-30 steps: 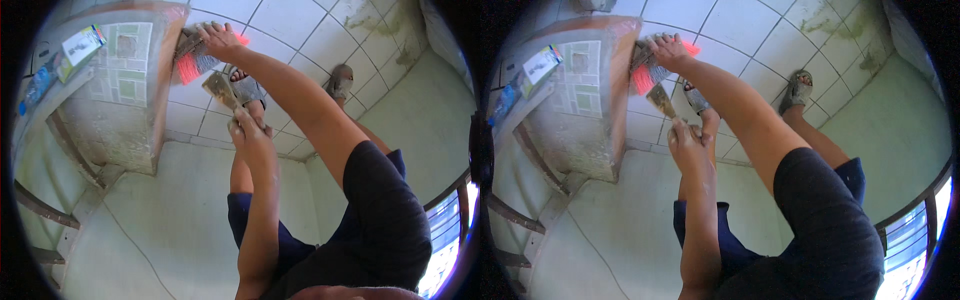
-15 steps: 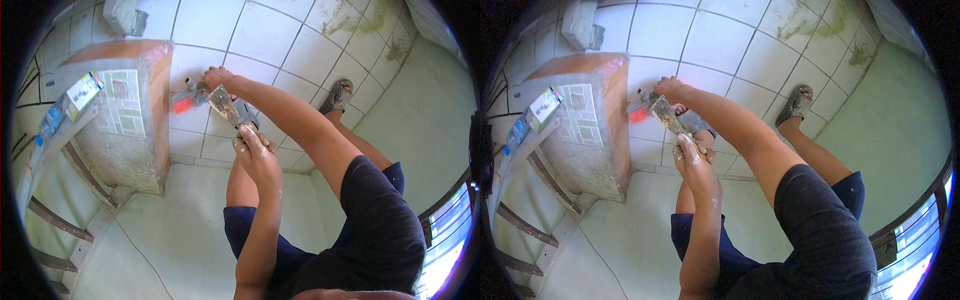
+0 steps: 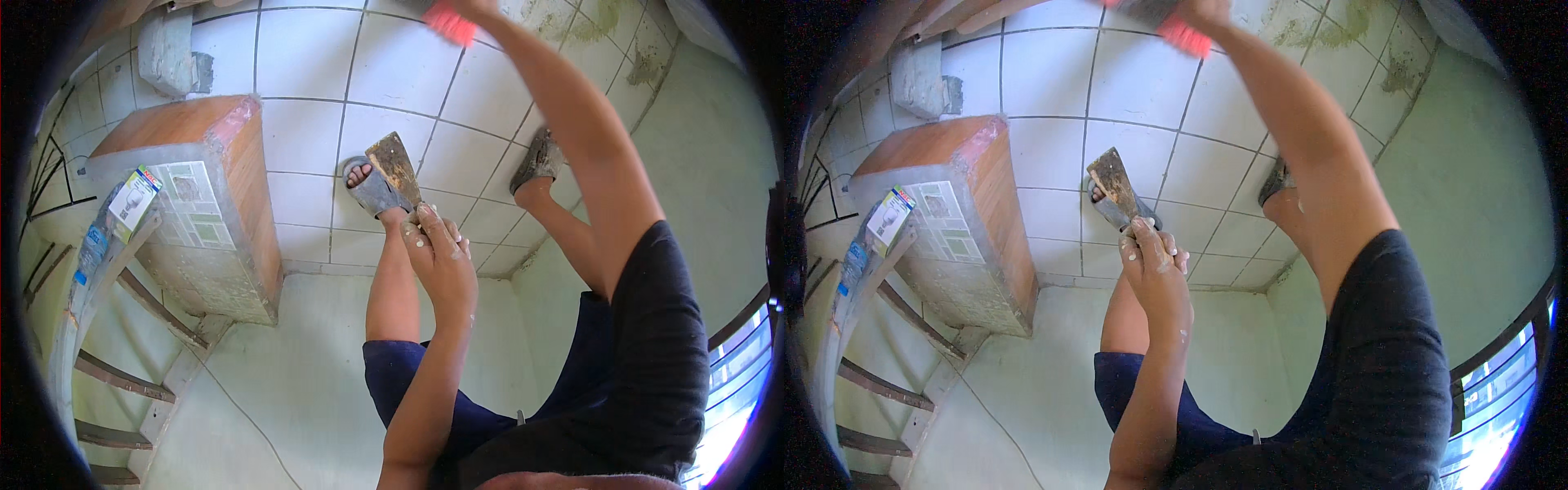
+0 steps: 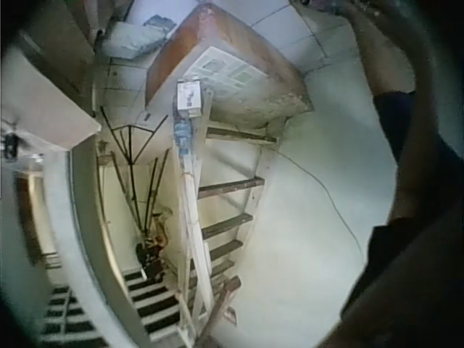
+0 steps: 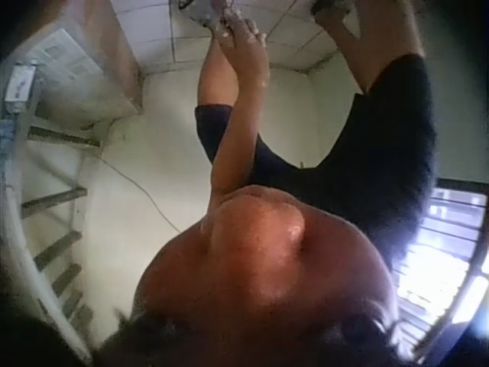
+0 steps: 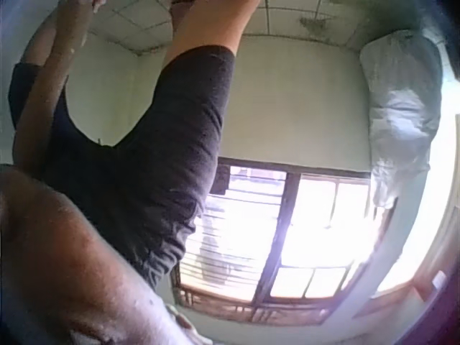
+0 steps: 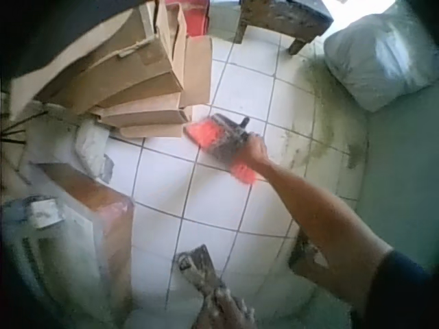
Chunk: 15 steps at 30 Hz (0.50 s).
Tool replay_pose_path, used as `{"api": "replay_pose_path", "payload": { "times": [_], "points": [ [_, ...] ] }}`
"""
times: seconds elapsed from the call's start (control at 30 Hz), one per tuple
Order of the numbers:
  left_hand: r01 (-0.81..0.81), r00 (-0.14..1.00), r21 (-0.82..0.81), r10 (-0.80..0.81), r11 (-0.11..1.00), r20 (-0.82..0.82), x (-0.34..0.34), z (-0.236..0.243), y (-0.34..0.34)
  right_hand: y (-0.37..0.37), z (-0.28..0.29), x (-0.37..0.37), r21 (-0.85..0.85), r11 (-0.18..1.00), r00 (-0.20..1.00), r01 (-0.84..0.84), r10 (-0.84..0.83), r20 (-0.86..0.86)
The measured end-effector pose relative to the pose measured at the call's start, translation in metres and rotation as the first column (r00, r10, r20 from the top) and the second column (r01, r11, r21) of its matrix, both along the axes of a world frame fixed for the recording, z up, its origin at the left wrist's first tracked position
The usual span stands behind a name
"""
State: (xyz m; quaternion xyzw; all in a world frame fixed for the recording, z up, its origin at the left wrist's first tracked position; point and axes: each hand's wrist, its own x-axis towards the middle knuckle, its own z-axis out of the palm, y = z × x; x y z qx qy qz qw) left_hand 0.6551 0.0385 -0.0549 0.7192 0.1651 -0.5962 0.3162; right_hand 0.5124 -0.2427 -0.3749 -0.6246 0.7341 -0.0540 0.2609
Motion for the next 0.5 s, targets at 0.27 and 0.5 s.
{"api": "replay_pose_path", "payload": {
  "times": [0.27, 0.5],
  "points": [
    [0.009, 1.000, -0.055, -0.009, 0.998, 0.001, -0.007, -0.007, 0.005, -0.037, 0.064, -0.119, -0.099, 0.914, 0.913, 0.394, -0.377, 0.153],
    [-0.047, 0.995, -0.128, 0.058, 0.991, 0.084, -0.013, -0.010, 0.003, 0.167, 0.109, -0.064, 0.353, 0.878, 0.942, -0.324, 0.266, 0.202]
  ]
}}
